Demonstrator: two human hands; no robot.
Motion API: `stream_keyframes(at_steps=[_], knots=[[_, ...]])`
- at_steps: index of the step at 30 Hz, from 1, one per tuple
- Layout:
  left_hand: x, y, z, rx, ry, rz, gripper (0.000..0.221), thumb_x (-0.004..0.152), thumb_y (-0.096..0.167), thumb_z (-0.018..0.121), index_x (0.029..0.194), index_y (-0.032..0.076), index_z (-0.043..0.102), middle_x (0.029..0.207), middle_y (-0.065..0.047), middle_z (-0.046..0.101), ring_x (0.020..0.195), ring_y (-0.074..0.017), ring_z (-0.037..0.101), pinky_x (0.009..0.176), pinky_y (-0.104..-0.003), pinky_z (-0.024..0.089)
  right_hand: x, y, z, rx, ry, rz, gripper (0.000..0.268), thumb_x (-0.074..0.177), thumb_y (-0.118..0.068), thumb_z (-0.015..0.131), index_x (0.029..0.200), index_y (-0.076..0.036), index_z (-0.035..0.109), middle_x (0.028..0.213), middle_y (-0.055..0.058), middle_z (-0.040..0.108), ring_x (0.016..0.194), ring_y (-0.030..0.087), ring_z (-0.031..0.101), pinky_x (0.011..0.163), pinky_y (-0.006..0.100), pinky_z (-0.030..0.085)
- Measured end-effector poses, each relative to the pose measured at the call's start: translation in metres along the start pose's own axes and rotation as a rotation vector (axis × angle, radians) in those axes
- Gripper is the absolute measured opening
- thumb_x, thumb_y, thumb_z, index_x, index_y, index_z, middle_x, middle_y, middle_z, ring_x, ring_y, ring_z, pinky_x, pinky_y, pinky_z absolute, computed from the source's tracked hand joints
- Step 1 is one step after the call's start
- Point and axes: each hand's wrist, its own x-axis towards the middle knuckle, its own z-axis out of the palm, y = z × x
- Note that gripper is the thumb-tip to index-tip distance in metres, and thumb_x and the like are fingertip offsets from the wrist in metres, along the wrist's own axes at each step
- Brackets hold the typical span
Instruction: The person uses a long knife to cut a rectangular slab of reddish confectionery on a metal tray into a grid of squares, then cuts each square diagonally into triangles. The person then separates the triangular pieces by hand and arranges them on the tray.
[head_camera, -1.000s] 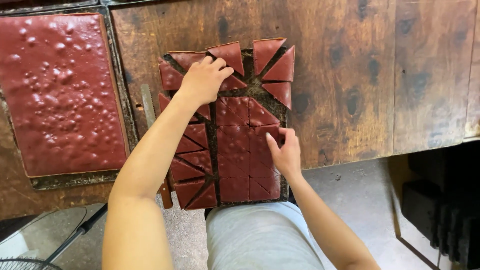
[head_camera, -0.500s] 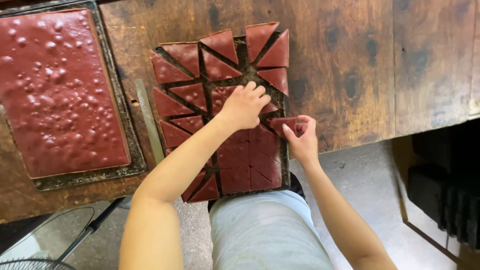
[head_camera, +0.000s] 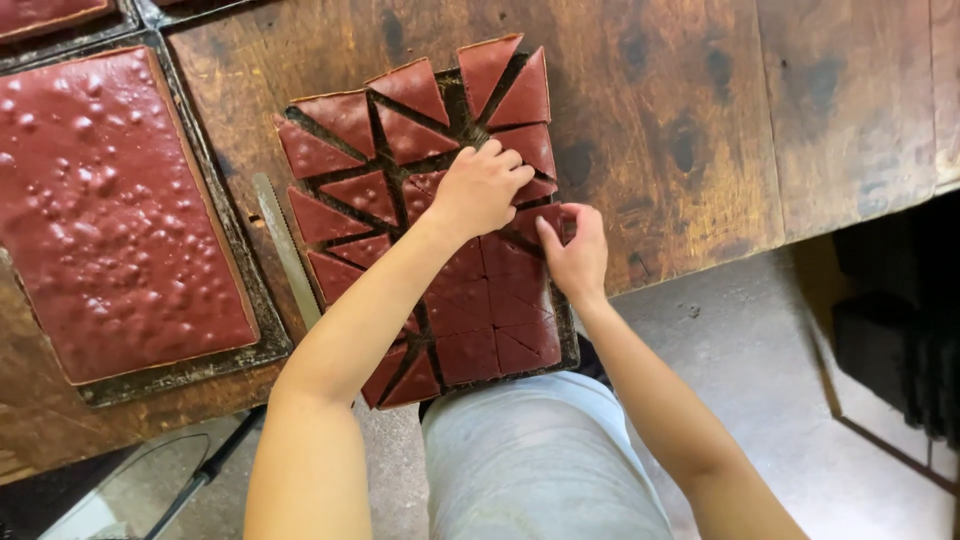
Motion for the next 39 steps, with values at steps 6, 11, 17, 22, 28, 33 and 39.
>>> stream_keyframes(at_steps=[6, 11, 17, 22, 28, 33, 39], knots=[[-0.031, 0.004, -0.03, -0.143, 0.137, -0.05, 0.043, 0.074, 0.016, 0.079, 0.117, 0.012, 0.072, 0.115, -0.003, 0.065, 0.109, -0.0271, 0.059, 0.087, -0.042, 0.05, -0.028, 0.01, -0.026, -0.012, 0.006, 0.119, 0.033, 0.098, -0.033, 0.076, 0.11, -0.004, 0.067, 0.099, 0.011, 0.07, 0.087, 0.023, 0.068, 0.081, 0.036, 0.055], [-0.069, 0.01, -0.052, -0.22, 0.231, -0.141, 0.033, 0.08, 0.012, 0.077, 0.113, 0.01, 0.071, 0.109, -0.005, 0.065, 0.103, -0.0289, 0.062, 0.088, -0.041, 0.053, -0.074, 0.004, -0.032, -0.278, -0.143, -0.127, 0.032, 0.096, -0.037, 0.074, 0.106, -0.006, 0.07, 0.1, 0.015, 0.07, 0.09, 0.034, 0.066, 0.078, 0.043, 0.053], [-0.089, 0.025, -0.04, -0.247, 0.2, -0.029, 0.029, 0.081, 0.011, 0.077, 0.109, 0.01, 0.071, 0.107, -0.005, 0.065, 0.102, -0.0288, 0.062, 0.084, -0.04, 0.053, -0.101, -0.012, -0.005, -0.114, -0.058, 0.067, 0.043, 0.088, -0.036, 0.082, 0.107, -0.004, 0.059, 0.09, 0.014, 0.068, 0.083, 0.033, 0.066, 0.074, 0.044, 0.053], [-0.086, 0.036, -0.011, -0.17, 0.07, 0.06, 0.032, 0.075, 0.016, 0.078, 0.106, 0.011, 0.071, 0.107, -0.004, 0.063, 0.104, -0.0286, 0.059, 0.082, -0.041, 0.053, -0.1, 0.007, -0.004, -0.022, 0.116, 0.025, 0.045, 0.088, -0.029, 0.083, 0.115, -0.006, 0.056, 0.096, 0.014, 0.07, 0.086, 0.029, 0.069, 0.078, 0.039, 0.055], [-0.09, 0.05, 0.026, -0.025, 0.0, 0.044, 0.041, 0.063, 0.016, 0.079, 0.103, 0.011, 0.072, 0.106, -0.005, 0.062, 0.105, -0.0281, 0.056, 0.077, -0.039, 0.053, -0.11, 0.019, -0.021, -0.012, 0.027, 0.148, 0.046, 0.089, -0.031, 0.082, 0.116, -0.006, 0.055, 0.102, 0.012, 0.073, 0.094, 0.026, 0.072, 0.082, 0.037, 0.056], [-0.082, 0.05, 0.036, 0.01, 0.047, -0.021, 0.028, 0.066, 0.016, 0.079, 0.093, 0.014, 0.071, 0.102, -0.002, 0.062, 0.104, -0.0262, 0.057, 0.077, -0.04, 0.05, -0.109, 0.013, -0.024, 0.026, 0.041, 0.099, 0.043, 0.089, -0.029, 0.08, 0.116, -0.006, 0.057, 0.101, 0.011, 0.073, 0.092, 0.025, 0.072, 0.081, 0.037, 0.057], [-0.072, 0.067, 0.032, -0.004, 0.043, -0.014, 0.026, 0.066, 0.019, 0.081, 0.089, 0.013, 0.07, 0.099, -0.003, 0.062, 0.1, -0.0264, 0.059, 0.076, -0.041, 0.05, -0.095, 0.029, -0.035, -0.153, 0.071, -0.173, 0.039, 0.09, -0.028, 0.082, 0.112, -0.004, 0.061, 0.102, 0.015, 0.069, 0.093, 0.03, 0.068, 0.082, 0.04, 0.055]])
